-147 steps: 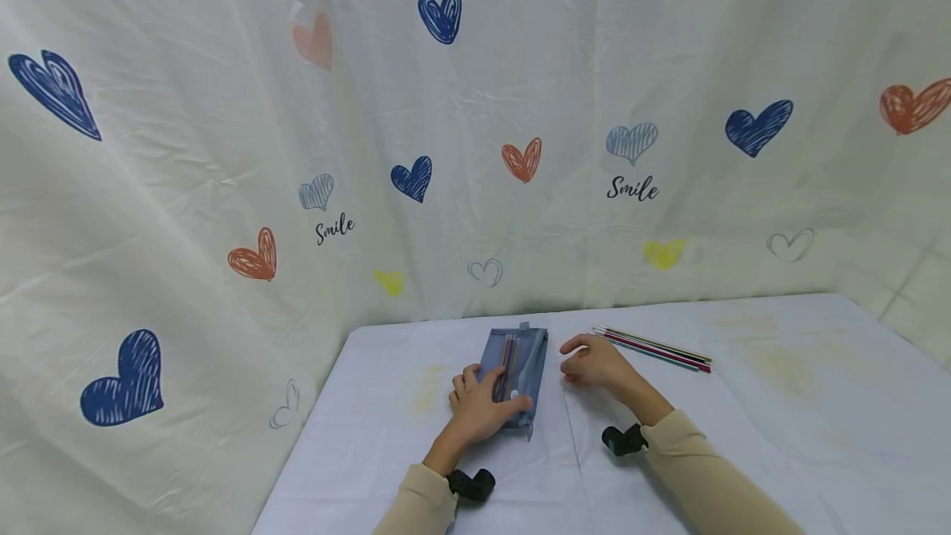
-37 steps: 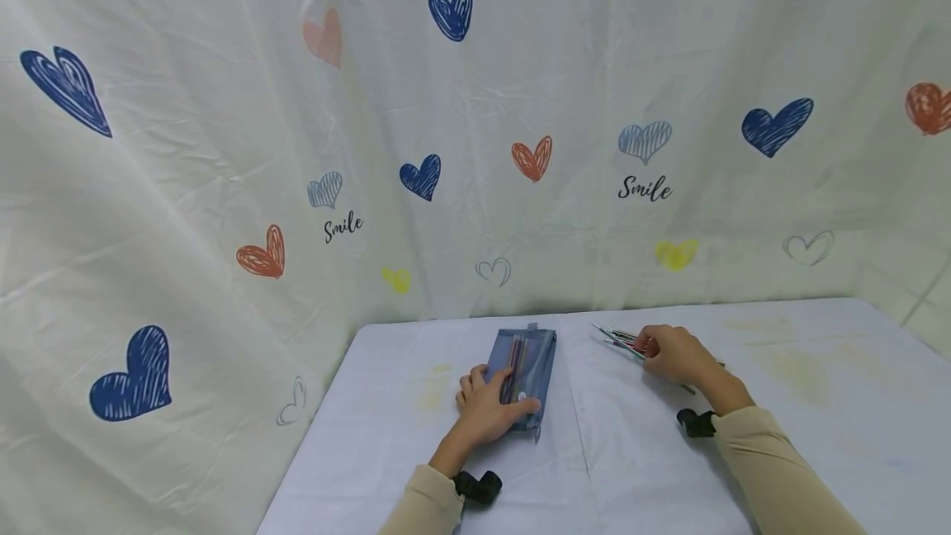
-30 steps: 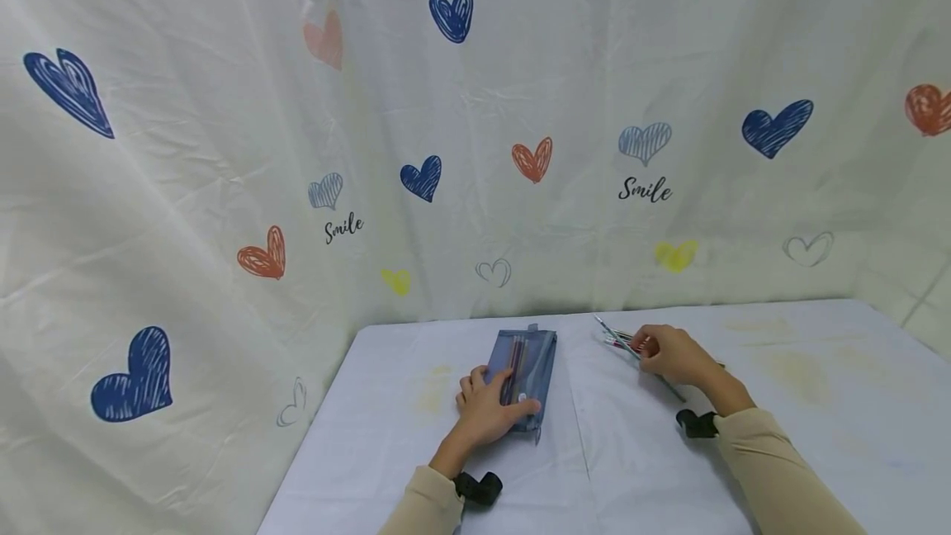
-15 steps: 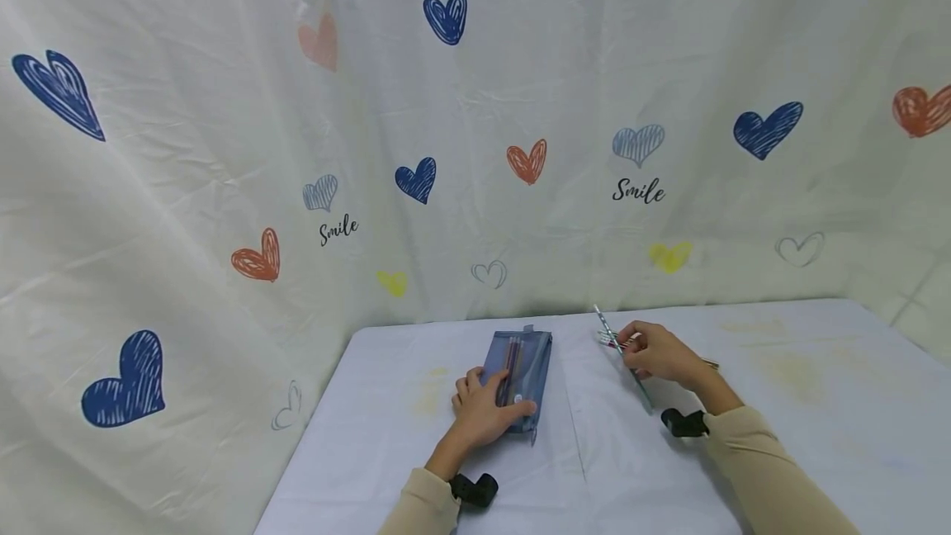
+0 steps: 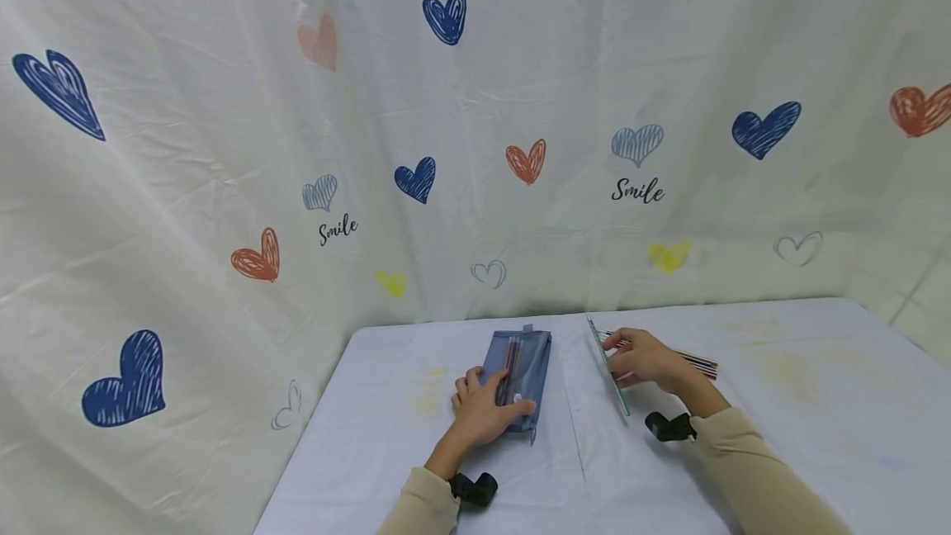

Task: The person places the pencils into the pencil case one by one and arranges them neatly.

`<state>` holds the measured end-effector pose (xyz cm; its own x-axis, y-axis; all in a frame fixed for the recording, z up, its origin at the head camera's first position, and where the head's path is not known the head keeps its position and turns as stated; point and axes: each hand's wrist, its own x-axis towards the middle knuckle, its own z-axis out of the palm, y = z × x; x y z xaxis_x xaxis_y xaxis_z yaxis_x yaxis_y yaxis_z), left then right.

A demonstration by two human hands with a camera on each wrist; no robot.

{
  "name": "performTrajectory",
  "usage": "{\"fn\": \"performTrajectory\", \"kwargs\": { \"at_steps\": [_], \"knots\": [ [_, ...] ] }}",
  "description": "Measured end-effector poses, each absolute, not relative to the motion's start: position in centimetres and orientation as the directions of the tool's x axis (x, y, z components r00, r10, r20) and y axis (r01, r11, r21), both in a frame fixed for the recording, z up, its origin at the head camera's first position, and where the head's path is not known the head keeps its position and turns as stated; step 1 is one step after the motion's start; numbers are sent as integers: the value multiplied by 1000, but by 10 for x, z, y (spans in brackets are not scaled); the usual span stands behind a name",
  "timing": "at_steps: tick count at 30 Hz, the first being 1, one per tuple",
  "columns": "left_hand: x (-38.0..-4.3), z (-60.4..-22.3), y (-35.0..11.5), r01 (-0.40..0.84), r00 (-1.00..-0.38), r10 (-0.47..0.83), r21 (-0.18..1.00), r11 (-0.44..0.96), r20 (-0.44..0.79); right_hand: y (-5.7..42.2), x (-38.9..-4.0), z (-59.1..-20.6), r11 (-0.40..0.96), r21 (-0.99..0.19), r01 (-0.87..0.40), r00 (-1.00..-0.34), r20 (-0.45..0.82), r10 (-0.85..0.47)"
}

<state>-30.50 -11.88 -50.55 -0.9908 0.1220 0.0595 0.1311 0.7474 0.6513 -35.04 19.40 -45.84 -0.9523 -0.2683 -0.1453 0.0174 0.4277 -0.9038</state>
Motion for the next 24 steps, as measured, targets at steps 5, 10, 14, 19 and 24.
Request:
{"fn": "performTrajectory", "kwargs": {
  "at_steps": [5, 10, 14, 19, 24],
  "knots": [
    [-305, -506, -119, 135, -990, 123, 647, 751, 64, 183, -348, -463, 402, -915, 12, -944, -144, -298],
    [-305, -505, -119, 140, -990, 127, 640, 755, 66, 175, -345, -468, 371, -929, 10, -939, -136, -316],
    [-304, -505, -119, 141, -990, 126, 642, 754, 69, 167, -343, -470, 359, -933, 20, -936, -144, -322],
    [-305, -505, -118, 142, -990, 125, 640, 755, 72, 159, -342, -472, 352, -936, 27, -926, -156, -344],
    [-306, -506, -118, 139, -990, 120, 641, 755, 73, 149, -340, -473, 328, -943, 61, -916, -184, -357]
  ]
}}
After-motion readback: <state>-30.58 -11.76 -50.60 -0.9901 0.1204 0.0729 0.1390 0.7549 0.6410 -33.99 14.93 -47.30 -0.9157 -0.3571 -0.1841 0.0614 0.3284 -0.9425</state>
